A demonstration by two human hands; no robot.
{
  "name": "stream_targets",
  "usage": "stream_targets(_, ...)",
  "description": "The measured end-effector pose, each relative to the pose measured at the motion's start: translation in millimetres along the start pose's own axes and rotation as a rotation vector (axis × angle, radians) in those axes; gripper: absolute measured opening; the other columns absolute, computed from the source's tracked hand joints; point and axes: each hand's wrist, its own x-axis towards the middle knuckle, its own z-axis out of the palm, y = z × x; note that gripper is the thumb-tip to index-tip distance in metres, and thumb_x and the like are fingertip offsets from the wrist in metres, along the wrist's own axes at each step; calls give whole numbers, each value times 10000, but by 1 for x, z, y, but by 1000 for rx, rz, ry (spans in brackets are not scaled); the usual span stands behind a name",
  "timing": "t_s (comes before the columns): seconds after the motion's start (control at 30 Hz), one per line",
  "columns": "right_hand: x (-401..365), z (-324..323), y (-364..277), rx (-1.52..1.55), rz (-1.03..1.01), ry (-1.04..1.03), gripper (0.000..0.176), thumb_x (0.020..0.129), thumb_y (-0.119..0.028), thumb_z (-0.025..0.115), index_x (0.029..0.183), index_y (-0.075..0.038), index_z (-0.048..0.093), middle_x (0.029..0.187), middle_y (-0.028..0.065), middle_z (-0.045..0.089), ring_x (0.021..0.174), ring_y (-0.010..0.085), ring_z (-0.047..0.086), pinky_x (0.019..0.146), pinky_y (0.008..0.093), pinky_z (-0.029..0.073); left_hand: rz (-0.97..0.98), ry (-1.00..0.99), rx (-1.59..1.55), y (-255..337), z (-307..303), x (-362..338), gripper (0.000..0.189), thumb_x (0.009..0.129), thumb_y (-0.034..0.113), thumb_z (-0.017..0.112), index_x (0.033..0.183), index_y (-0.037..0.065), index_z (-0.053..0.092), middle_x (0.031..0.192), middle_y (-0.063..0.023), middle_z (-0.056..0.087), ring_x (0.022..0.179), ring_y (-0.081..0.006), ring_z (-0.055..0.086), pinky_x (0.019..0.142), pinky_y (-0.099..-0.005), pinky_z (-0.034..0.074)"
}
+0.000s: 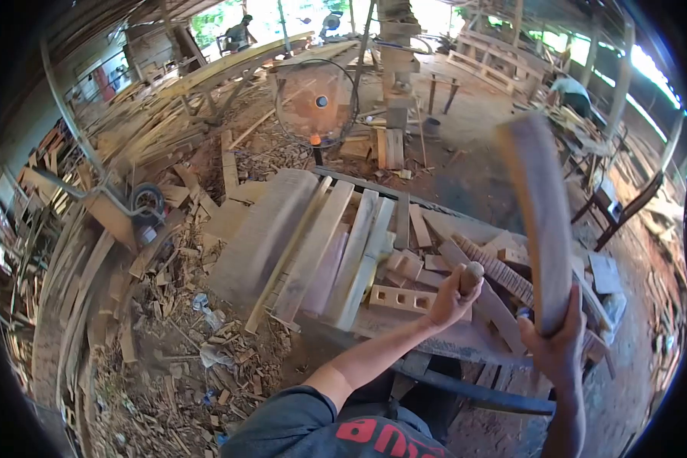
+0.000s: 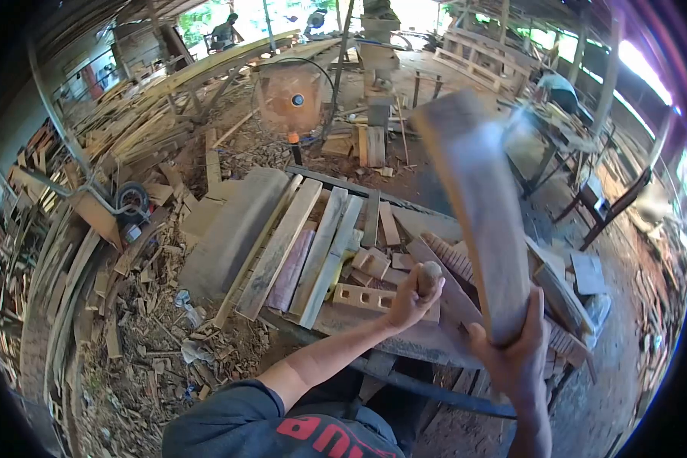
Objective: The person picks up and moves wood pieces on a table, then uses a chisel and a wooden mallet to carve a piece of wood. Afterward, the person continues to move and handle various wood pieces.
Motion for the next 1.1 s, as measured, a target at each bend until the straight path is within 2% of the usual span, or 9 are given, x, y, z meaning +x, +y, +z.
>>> stream_targets(0.1,7,14,22,-83,-23,-88,612,657,-224,769,1142,8,477,872,264,635,851,414,644,753,468,500,-205,-188,20,-10,-11,-8,187,884,79,648,999,2,522,789,-141,619,659,-245,614,593,-342,467)
stream_targets(0.23,17,3,4,-178,-30,-147,524,646,-166,771,1046,11,484,842,232,632,763,379,631,715,427,501,-98,12,-18,-4,3,-1,200,906,51,622,871,49,425,621,-22,455,550,-98,419,532,-284,374)
stream_targets(0.57,7,23,30,-343,-118,-184,585,638,-210,752,1104,14,478,868,262,641,806,410,648,725,468,501,-315,-29,15,-34,-13,-10,245,900,82,629,1108,26,511,846,-61,589,755,-112,552,669,-264,455)
stream_targets(0.67,-4,34,9,203,-134,247,745,598,-207,776,1222,46,458,854,267,644,803,418,656,759,452,516,-292,42,-207,-10,-7,-9,274,905,82,622,1159,35,529,856,-28,569,764,-95,513,687,-269,443)
stream_targets(0.77,5,30,54,-247,-223,-287,830,610,-191,779,1300,82,406,966,259,653,881,357,669,796,425,520,-209,74,-130,-12,-8,-15,176,918,97,609,1077,40,559,766,6,473,715,-80,442,643,-273,408)
stream_targets(0.87,14,13,48,-207,91,-281,939,605,-107,777,1395,113,320,1180,289,542,1169,320,518,985,349,421,-173,67,-136,-19,-11,-13,189,914,98,619,1070,32,536,794,-24,523,743,-93,487,663,-278,424)
stream_targets(1.0,-4,9,11,67,-184,62,834,618,-224,908,1255,104,481,1073,227,593,898,308,572,784,401,486,-411,-57,-406,-36,-1,-27,184,915,70,609,1061,27,506,838,-41,584,780,-97,524,684,-259,440)
stream_targets(1.03,5,30,49,-49,168,-126,998,602,-120,784,1430,95,270,1212,247,545,1173,327,524,990,355,421,-235,17,-119,-14,-4,-22,155,923,73,600,1054,50,521,850,-13,564,782,-81,510,668,-237,421)
stream_targets(1.1,18,45,108,-53,-3,-185,941,608,-155,785,1389,91,321,1161,236,589,1092,305,582,924,376,463,-204,80,-239,-6,-12,-16,141,924,86,602,1045,68,530,847,8,557,761,-77,513,647,-235,423)
